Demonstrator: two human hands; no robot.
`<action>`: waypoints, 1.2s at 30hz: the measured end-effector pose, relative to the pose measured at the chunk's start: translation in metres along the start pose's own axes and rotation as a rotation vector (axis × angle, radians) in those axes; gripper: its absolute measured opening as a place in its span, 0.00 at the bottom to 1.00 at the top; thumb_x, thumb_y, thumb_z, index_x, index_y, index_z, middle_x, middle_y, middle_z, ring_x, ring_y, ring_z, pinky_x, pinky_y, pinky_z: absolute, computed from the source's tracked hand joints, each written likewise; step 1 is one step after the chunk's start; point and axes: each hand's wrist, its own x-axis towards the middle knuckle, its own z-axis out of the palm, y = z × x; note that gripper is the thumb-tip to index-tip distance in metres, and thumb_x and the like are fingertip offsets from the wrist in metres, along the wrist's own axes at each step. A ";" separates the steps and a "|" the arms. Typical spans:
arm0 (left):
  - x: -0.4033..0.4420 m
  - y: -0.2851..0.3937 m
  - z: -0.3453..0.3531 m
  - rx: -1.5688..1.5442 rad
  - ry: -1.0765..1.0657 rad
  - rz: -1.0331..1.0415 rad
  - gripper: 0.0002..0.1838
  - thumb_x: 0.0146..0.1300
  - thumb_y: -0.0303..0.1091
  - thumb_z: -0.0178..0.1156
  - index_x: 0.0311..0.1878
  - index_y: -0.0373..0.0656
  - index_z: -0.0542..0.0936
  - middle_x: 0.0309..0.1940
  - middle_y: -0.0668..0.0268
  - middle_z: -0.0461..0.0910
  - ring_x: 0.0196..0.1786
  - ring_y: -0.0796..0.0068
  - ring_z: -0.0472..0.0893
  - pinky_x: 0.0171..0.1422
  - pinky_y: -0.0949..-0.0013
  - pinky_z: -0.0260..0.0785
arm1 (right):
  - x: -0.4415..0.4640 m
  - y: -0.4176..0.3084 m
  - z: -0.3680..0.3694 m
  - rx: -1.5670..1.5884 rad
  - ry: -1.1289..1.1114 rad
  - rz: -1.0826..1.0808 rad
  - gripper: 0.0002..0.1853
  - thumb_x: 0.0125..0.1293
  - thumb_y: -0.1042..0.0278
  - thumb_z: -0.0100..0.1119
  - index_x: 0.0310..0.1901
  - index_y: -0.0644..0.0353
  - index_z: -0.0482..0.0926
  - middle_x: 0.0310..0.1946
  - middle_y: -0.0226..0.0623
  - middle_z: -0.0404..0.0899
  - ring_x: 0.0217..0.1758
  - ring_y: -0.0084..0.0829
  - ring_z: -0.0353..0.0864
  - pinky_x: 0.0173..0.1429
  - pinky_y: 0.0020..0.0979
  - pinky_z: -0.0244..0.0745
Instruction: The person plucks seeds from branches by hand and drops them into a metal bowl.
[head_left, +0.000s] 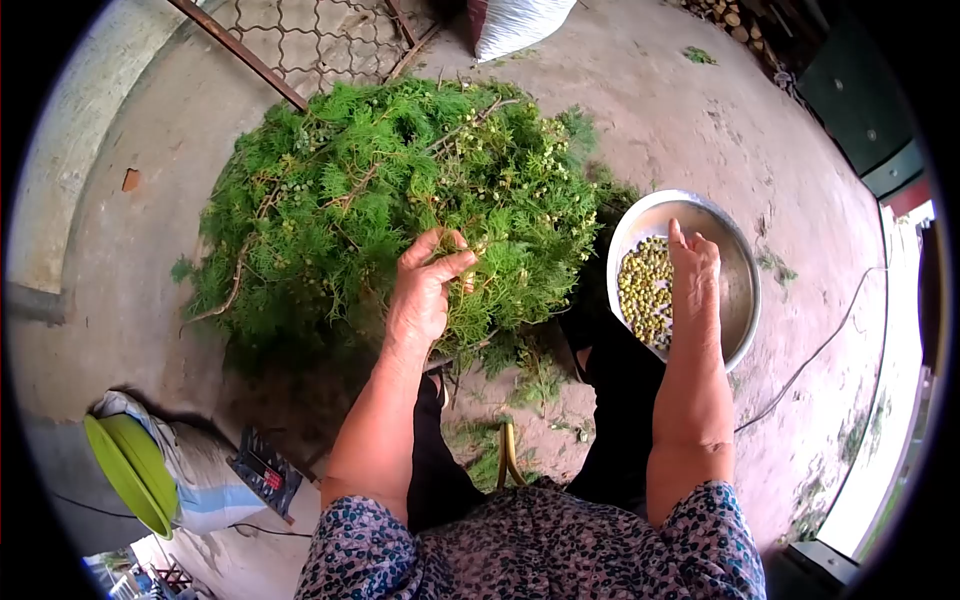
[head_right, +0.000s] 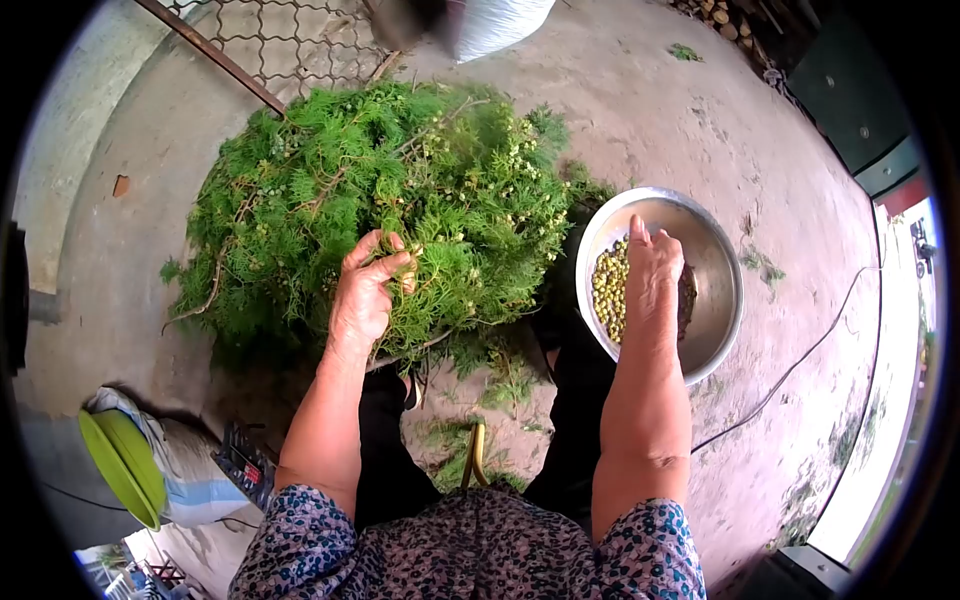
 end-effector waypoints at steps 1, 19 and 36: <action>0.001 -0.001 -0.002 -0.001 0.001 0.002 0.08 0.51 0.19 0.58 0.33 0.44 0.77 0.29 0.71 0.77 0.33 0.77 0.76 0.25 0.72 0.66 | -0.023 0.009 0.011 -0.047 -0.062 0.013 0.16 0.68 0.69 0.38 0.50 0.74 0.64 0.41 0.46 0.70 0.42 0.37 0.73 0.49 0.32 0.75; -0.003 -0.014 0.013 0.257 -0.030 0.335 0.21 0.49 0.18 0.53 0.49 0.44 0.71 0.35 0.68 0.76 0.33 0.81 0.74 0.33 0.79 0.62 | -0.214 0.128 0.018 -1.317 -1.097 -0.199 0.10 0.58 0.74 0.58 0.40 0.67 0.78 0.23 0.30 0.76 0.17 0.16 0.71 0.16 0.17 0.60; 0.010 -0.003 -0.040 -0.030 -0.060 0.160 0.08 0.59 0.37 0.54 0.35 0.42 0.72 0.11 0.76 0.61 0.11 0.85 0.56 0.19 0.78 0.48 | -0.105 0.034 0.008 -1.488 -0.567 -0.685 0.10 0.59 0.72 0.49 0.39 0.67 0.77 0.28 0.41 0.79 0.27 0.28 0.76 0.34 0.28 0.73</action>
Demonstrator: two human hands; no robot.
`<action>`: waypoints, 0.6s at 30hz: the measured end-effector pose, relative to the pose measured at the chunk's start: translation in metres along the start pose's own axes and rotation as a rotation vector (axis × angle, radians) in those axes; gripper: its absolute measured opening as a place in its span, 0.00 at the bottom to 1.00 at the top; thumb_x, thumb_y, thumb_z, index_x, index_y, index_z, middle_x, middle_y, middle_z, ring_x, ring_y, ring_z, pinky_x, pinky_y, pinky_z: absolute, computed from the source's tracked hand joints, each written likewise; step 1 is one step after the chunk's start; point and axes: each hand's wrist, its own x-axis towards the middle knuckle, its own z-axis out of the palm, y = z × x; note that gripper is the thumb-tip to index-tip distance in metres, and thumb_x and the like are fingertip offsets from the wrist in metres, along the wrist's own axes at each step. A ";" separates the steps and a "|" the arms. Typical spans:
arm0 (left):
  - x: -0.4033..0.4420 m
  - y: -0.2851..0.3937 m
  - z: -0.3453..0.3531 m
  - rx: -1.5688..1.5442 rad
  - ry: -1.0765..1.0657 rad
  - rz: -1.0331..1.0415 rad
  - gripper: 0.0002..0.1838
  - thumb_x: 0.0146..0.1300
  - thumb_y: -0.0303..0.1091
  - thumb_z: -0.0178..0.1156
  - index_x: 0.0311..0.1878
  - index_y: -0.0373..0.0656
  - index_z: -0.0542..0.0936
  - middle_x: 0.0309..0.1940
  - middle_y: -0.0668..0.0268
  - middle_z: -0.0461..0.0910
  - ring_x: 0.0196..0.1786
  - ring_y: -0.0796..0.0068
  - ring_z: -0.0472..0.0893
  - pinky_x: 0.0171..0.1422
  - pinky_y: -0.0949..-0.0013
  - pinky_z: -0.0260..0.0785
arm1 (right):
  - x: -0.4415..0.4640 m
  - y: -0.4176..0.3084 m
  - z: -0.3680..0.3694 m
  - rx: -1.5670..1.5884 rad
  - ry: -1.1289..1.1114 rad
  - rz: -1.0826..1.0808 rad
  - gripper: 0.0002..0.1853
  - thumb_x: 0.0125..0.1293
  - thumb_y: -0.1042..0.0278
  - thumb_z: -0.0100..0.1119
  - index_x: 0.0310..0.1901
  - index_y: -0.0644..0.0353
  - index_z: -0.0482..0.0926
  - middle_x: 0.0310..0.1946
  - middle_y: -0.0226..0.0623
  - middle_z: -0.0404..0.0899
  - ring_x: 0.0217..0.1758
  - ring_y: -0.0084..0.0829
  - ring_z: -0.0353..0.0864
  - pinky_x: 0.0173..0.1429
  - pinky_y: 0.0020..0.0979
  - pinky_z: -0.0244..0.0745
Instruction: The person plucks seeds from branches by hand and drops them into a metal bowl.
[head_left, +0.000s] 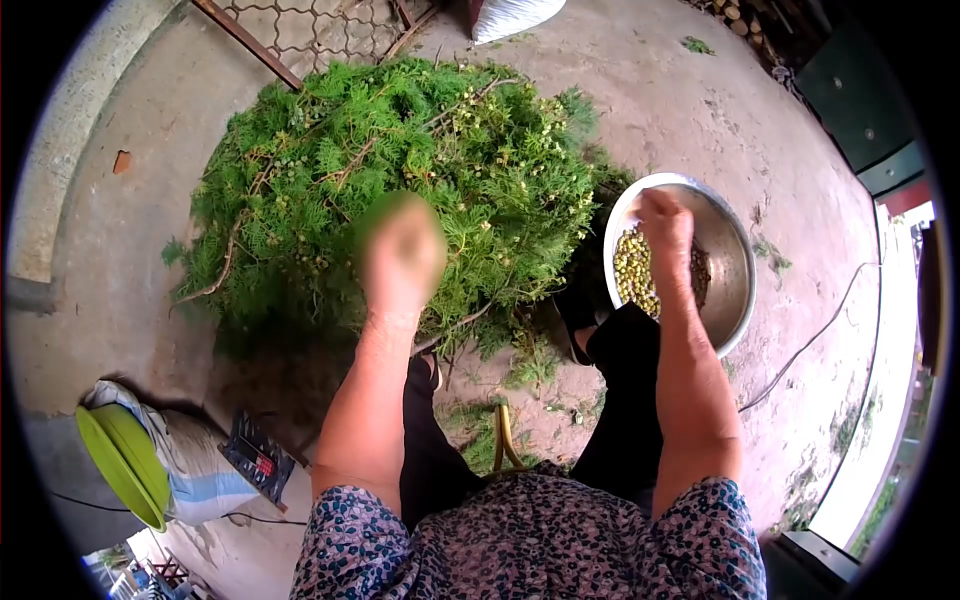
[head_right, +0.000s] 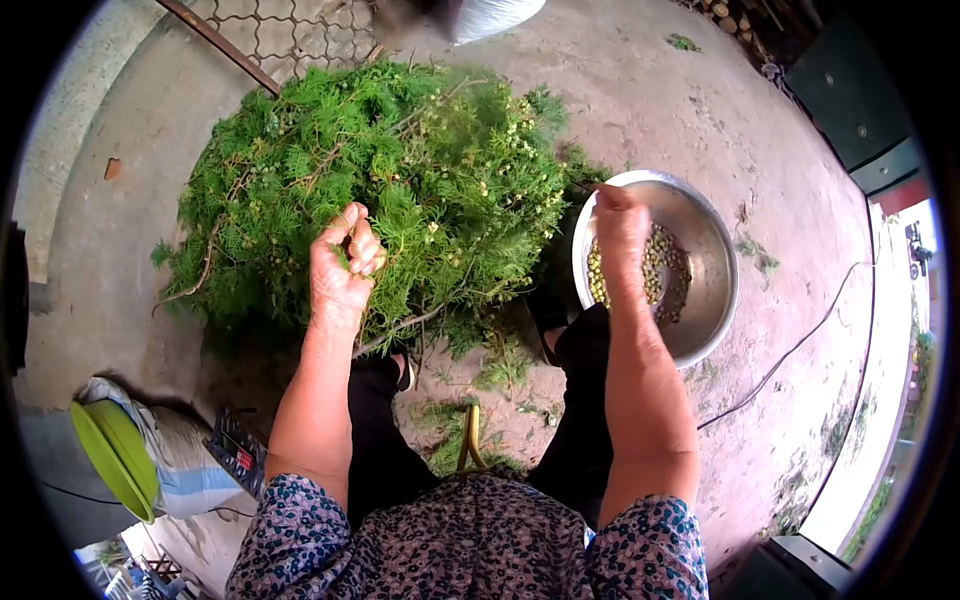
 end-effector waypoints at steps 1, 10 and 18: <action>0.002 -0.002 -0.003 0.046 -0.022 0.028 0.08 0.60 0.37 0.54 0.35 0.43 0.72 0.10 0.76 0.61 0.11 0.85 0.56 0.19 0.78 0.48 | -0.020 -0.025 0.017 0.240 -0.200 0.149 0.11 0.61 0.70 0.49 0.39 0.66 0.78 0.26 0.36 0.78 0.25 0.24 0.76 0.29 0.24 0.71; -0.011 0.012 0.017 -0.243 -0.141 -0.170 0.08 0.60 0.38 0.54 0.34 0.45 0.74 0.09 0.77 0.62 0.11 0.87 0.57 0.18 0.79 0.47 | -0.095 -0.046 0.114 0.207 -0.308 0.184 0.11 0.52 0.82 0.55 0.39 0.69 0.71 0.25 0.39 0.75 0.19 0.28 0.77 0.18 0.25 0.71; -0.009 0.015 0.014 -0.332 -0.112 -0.193 0.08 0.56 0.34 0.56 0.33 0.38 0.73 0.12 0.71 0.65 0.12 0.84 0.59 0.17 0.78 0.50 | -0.077 -0.032 0.132 0.276 -0.520 0.300 0.12 0.55 0.78 0.54 0.42 0.66 0.75 0.31 0.37 0.77 0.20 0.24 0.76 0.17 0.24 0.68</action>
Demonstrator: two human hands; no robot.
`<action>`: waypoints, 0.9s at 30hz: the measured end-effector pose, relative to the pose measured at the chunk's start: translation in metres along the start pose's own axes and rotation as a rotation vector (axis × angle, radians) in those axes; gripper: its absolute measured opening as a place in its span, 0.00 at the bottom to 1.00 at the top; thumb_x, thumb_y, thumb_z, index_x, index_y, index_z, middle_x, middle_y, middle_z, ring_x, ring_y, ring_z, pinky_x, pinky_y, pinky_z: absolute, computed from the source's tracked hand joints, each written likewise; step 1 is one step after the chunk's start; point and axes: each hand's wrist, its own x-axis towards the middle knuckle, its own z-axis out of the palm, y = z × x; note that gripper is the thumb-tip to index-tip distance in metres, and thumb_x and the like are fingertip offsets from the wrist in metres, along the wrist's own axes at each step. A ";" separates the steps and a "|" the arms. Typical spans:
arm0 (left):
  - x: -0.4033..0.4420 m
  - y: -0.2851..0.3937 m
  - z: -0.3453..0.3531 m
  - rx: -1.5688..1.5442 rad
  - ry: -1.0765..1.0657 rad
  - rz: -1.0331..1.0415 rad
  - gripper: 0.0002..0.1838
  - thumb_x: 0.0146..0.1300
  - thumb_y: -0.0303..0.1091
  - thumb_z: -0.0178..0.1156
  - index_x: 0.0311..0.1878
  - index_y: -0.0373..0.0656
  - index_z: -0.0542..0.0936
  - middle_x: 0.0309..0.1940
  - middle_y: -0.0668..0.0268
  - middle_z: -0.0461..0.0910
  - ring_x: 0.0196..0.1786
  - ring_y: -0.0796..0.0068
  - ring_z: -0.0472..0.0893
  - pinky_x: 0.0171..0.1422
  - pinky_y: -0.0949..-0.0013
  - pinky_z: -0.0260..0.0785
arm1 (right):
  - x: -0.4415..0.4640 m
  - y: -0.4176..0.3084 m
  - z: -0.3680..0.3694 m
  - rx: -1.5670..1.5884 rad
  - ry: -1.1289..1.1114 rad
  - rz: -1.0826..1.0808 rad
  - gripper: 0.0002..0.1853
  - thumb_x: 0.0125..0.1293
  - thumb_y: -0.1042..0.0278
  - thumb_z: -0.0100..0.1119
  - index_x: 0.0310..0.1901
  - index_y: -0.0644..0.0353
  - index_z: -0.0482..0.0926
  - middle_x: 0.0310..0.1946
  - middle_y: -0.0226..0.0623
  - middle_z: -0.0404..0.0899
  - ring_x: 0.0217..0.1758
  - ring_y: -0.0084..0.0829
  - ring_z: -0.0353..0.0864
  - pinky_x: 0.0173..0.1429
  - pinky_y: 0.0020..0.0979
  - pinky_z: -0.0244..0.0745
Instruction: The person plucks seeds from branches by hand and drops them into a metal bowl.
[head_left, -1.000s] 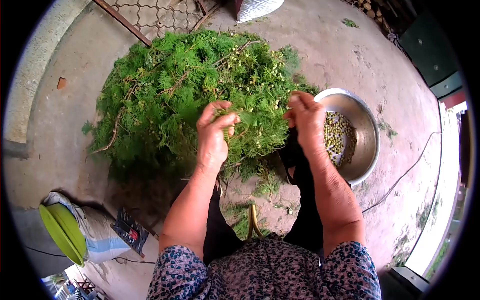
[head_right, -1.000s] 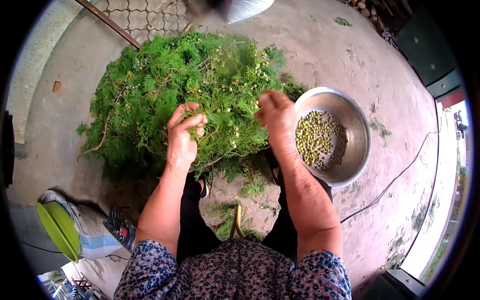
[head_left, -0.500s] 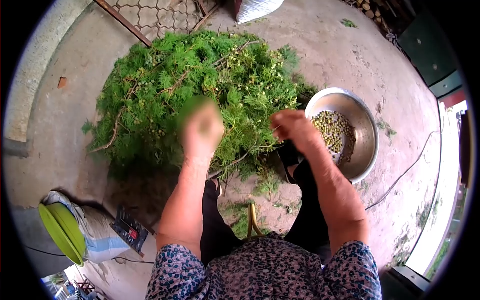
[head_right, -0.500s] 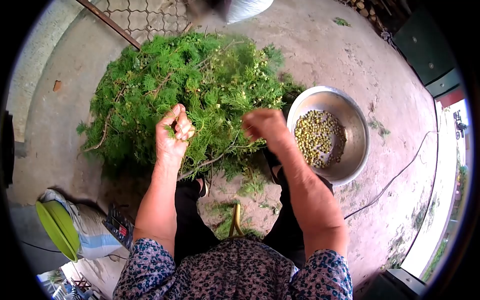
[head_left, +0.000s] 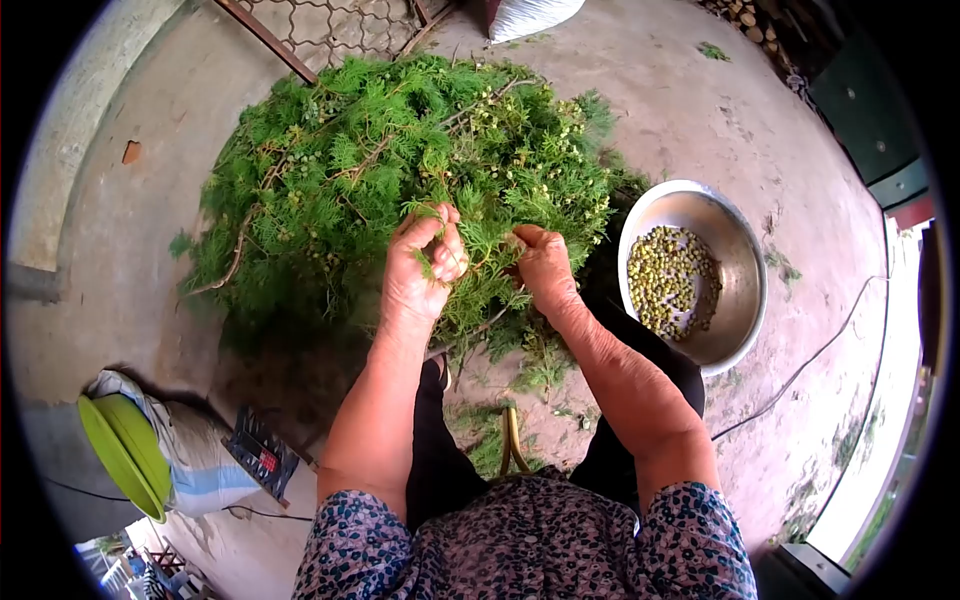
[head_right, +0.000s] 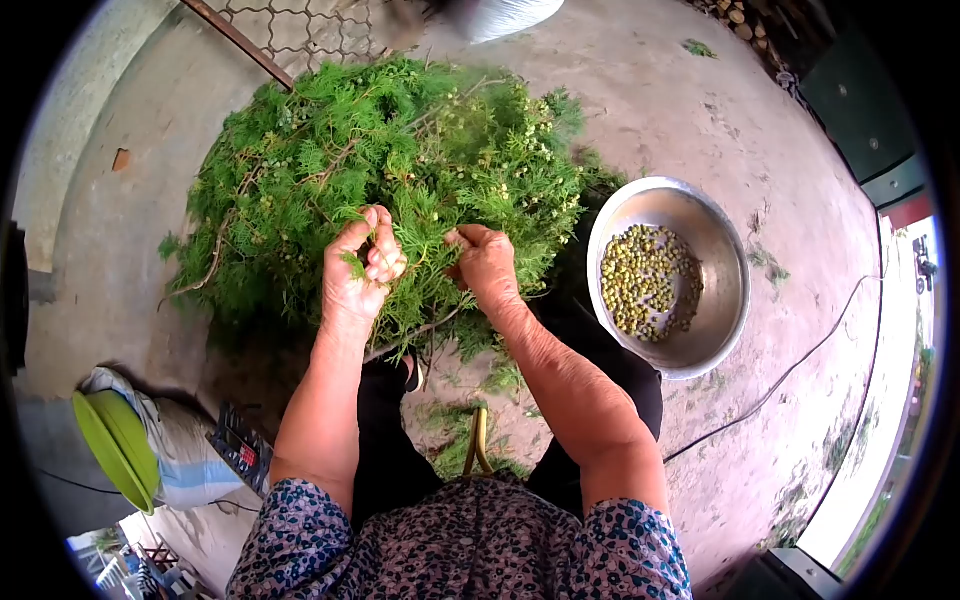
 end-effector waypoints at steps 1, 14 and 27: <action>0.001 0.002 -0.003 0.000 0.004 0.002 0.08 0.56 0.34 0.56 0.33 0.38 0.73 0.12 0.71 0.65 0.12 0.84 0.59 0.17 0.78 0.50 | 0.000 -0.003 -0.001 0.151 -0.015 0.080 0.12 0.58 0.74 0.55 0.44 0.66 0.75 0.31 0.36 0.77 0.19 0.23 0.76 0.17 0.23 0.68; 0.009 -0.002 -0.013 1.415 0.567 0.698 0.16 0.53 0.28 0.61 0.47 0.43 0.73 0.39 0.66 0.75 0.41 0.77 0.73 0.47 0.70 0.67 | -0.009 -0.030 -0.019 0.298 -0.268 0.035 0.13 0.67 0.63 0.44 0.41 0.65 0.72 0.32 0.38 0.79 0.23 0.23 0.75 0.26 0.23 0.70; 0.005 -0.020 0.014 0.804 -0.217 0.005 0.20 0.57 0.22 0.50 0.55 0.41 0.71 0.24 0.73 0.73 0.21 0.86 0.67 0.24 0.81 0.61 | -0.023 -0.062 -0.037 0.035 -0.457 -0.136 0.14 0.67 0.63 0.44 0.44 0.64 0.74 0.23 0.32 0.75 0.22 0.21 0.72 0.27 0.22 0.69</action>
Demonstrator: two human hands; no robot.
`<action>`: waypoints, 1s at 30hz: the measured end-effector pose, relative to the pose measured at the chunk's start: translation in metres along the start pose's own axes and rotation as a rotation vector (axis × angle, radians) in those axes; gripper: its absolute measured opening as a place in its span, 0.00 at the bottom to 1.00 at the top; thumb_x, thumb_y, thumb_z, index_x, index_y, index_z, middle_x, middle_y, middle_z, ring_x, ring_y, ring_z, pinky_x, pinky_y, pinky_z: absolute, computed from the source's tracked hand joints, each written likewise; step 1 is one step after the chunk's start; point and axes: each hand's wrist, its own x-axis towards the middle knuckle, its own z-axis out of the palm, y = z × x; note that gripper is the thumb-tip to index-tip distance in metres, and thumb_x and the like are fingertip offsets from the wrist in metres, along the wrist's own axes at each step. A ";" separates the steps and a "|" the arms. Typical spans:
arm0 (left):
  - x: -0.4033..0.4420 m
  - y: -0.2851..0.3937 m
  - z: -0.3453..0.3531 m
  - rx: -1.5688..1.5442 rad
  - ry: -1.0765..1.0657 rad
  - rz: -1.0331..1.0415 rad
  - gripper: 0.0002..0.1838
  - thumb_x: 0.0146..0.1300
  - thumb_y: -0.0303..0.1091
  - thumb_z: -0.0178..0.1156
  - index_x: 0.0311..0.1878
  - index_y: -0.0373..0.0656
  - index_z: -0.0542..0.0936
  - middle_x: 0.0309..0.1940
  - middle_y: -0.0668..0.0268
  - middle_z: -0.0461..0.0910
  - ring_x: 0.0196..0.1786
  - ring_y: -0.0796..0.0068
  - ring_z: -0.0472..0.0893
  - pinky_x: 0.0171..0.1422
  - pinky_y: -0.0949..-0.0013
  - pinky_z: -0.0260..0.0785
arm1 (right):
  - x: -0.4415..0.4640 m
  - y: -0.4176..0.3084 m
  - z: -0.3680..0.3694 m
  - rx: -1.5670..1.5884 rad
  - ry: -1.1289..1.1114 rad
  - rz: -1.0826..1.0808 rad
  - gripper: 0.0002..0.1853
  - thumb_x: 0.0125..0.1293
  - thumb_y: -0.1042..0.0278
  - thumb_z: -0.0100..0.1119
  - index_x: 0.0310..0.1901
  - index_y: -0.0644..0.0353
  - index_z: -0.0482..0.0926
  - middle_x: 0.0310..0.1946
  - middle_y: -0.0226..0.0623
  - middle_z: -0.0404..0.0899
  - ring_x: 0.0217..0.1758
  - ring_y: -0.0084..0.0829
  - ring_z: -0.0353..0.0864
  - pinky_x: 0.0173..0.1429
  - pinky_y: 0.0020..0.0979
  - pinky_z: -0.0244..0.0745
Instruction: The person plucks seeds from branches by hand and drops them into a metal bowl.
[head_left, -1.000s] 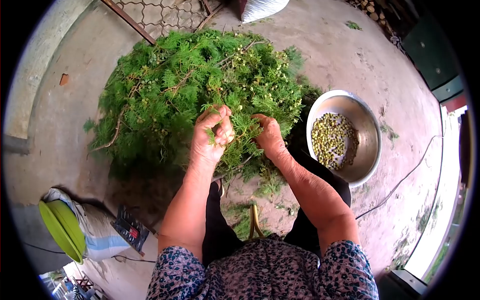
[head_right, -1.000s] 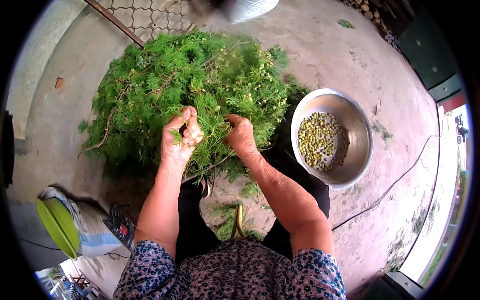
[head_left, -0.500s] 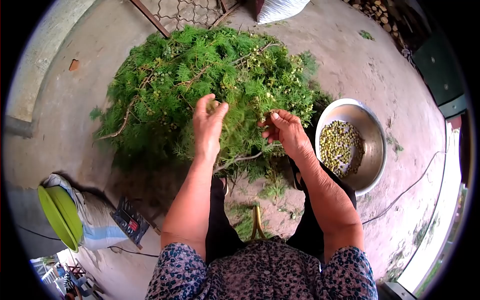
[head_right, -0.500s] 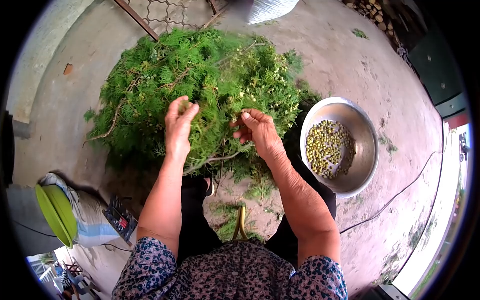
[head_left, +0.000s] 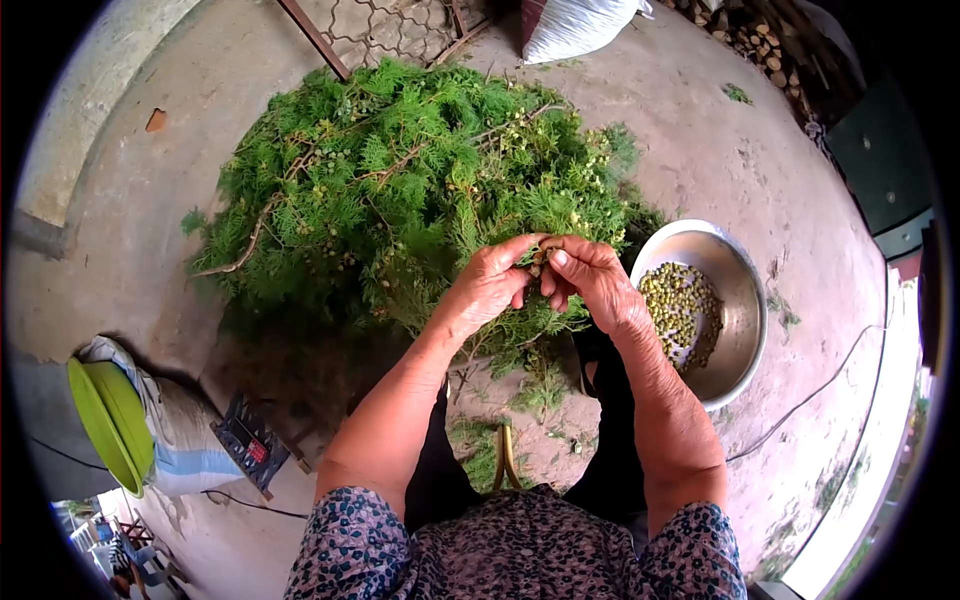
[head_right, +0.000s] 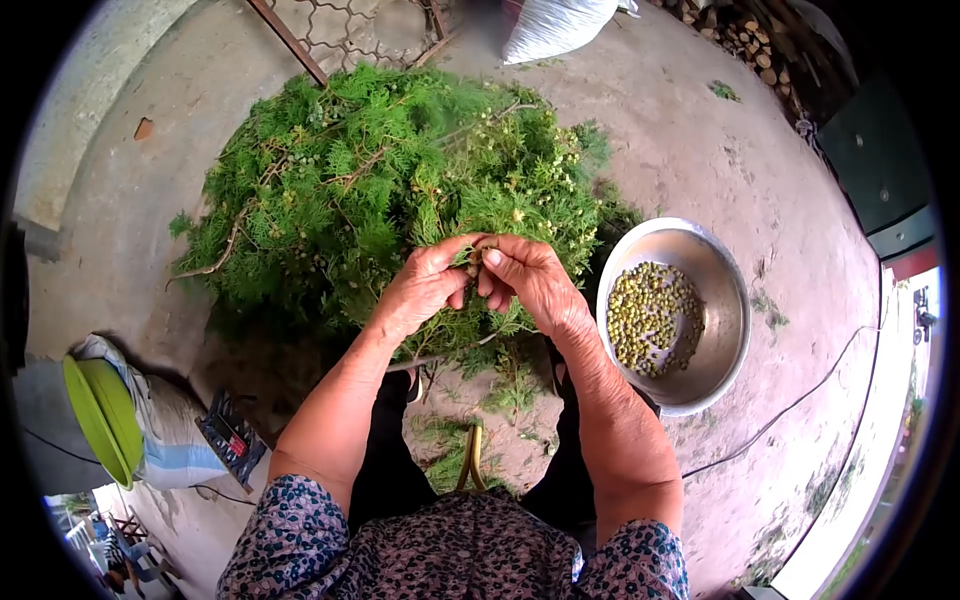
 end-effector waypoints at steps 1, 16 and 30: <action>0.003 -0.009 -0.002 0.015 0.018 0.036 0.17 0.57 0.23 0.52 0.51 0.41 0.73 0.23 0.74 0.72 0.21 0.87 0.65 0.24 0.81 0.60 | 0.000 -0.001 0.001 -0.003 0.021 0.019 0.14 0.67 0.62 0.45 0.44 0.64 0.74 0.22 0.32 0.74 0.22 0.20 0.72 0.26 0.22 0.69; 0.005 -0.007 0.003 0.049 0.123 0.058 0.05 0.59 0.28 0.56 0.37 0.38 0.78 0.24 0.74 0.75 0.27 0.88 0.69 0.32 0.83 0.63 | 0.006 0.006 0.009 -0.009 0.279 0.019 0.12 0.65 0.62 0.49 0.36 0.65 0.74 0.21 0.33 0.71 0.19 0.19 0.69 0.21 0.21 0.64; 0.005 -0.008 0.002 -0.103 0.325 0.038 0.04 0.60 0.30 0.54 0.34 0.41 0.76 0.18 0.77 0.68 0.17 0.91 0.60 0.19 0.84 0.50 | 0.011 0.024 0.023 0.241 0.200 -0.065 0.06 0.60 0.70 0.55 0.38 0.59 0.73 0.26 0.28 0.74 0.24 0.20 0.72 0.24 0.20 0.64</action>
